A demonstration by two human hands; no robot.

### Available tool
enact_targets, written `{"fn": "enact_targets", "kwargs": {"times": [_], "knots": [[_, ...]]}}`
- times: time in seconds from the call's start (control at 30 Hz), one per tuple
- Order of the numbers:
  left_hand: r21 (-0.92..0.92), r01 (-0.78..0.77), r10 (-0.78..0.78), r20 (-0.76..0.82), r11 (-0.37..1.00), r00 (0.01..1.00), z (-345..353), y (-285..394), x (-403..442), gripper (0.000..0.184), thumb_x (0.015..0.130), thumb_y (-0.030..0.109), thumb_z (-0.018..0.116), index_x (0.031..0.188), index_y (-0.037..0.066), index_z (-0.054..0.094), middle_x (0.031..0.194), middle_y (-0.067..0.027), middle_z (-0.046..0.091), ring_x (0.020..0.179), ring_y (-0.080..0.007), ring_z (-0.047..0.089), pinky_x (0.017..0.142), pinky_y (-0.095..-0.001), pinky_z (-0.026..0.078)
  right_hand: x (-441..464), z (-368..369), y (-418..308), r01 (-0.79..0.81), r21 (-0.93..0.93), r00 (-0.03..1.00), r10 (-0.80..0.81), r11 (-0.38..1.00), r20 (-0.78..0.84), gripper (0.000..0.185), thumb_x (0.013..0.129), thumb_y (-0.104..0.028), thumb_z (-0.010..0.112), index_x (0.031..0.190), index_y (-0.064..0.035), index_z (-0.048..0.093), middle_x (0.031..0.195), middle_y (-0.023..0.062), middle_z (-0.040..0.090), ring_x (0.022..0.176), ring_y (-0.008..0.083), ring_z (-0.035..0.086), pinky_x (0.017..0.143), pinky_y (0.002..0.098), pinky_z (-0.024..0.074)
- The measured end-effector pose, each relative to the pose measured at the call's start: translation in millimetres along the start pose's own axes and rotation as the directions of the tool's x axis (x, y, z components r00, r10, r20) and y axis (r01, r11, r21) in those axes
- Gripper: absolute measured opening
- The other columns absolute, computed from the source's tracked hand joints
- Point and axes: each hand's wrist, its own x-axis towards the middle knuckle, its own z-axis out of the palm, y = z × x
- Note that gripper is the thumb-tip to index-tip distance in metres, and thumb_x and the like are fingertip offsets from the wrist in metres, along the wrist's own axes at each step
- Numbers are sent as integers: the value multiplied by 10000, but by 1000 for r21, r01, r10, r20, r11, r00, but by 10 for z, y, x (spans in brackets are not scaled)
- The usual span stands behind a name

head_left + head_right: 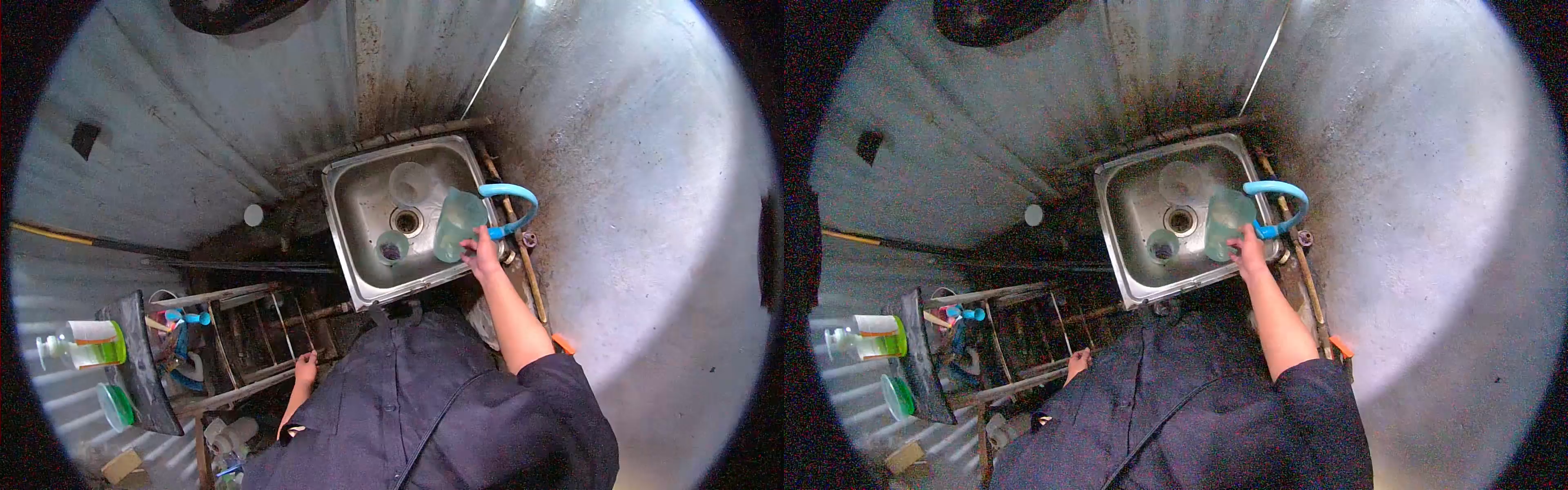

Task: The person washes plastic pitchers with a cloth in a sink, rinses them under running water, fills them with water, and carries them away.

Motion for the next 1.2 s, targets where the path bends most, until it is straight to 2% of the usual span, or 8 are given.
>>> {"fn": "enact_targets", "kwargs": {"times": [0.1,0.4,0.5,0.57,0.8,0.87,1.1,1.2], "knots": [[10,10,-10,71,1000,997,-2,-259,165,387,878,365,589,993,-5,567,760,-47,587,640,-133,545,583,-290,450,16,-12,36,-13,20,1000,13,1000,-9,424,885,-501,461,1142,-167,421,717,47,520,793,182,494,786,454,398],[-130,82,-86,-24,988,996,93,-90,-191,354,874,365,595,881,11,568,682,-32,544,577,-121,494,545,-291,417,-124,72,-102,-6,36,995,10,999,-98,395,887,-500,443,1148,-205,435,703,-2,407,746,145,460,739,430,408],[5,40,-40,18,999,999,43,-26,-211,368,880,378,581,908,12,566,689,-27,549,567,-124,484,541,-293,412,-152,77,-96,15,39,997,-12,999,-81,417,877,-497,448,1164,-194,445,774,1,401,751,134,464,726,425,408],[-31,50,-49,15,998,999,73,-185,-87,383,885,388,570,934,8,570,722,-36,568,605,-138,510,572,-302,428,-196,114,-135,24,34,996,-21,999,-81,471,856,-491,468,1191,-160,457,902,20,425,757,125,475,715,412,404],[-9,109,-109,23,994,994,124,-357,150,427,878,407,567,991,-5,581,892,-86,619,808,-169,571,714,-327,461,-201,137,-243,42,-87,998,-46,995,-48,443,852,-459,496,1172,-153,489,791,7,462,768,140,499,704,409,410],[1,77,-77,2,997,997,120,-342,122,431,878,412,566,991,-3,579,861,-81,617,780,-169,572,700,-323,462,-174,114,-266,47,-111,999,-48,993,-2,436,862,-437,494,1182,-144,461,744,-11,428,786,146,497,726,409,411],[38,-14,15,-36,999,999,121,-48,-157,366,886,383,566,861,18,569,659,-31,546,588,-133,522,558,-289,423,-185,108,-317,106,-200,993,-113,974,-25,305,852,-386,473,901,-93,543,794,33,583,844,167,560,737,420,411],[-44,22,-19,71,999,997,107,19,-206,333,899,350,554,790,35,559,588,-14,493,504,-110,461,483,-280,363,-165,54,-327,129,-247,991,-131,960,10,268,863,-358,469,864,-96,529,813,34,583,896,174,554,790,466,410]]}}
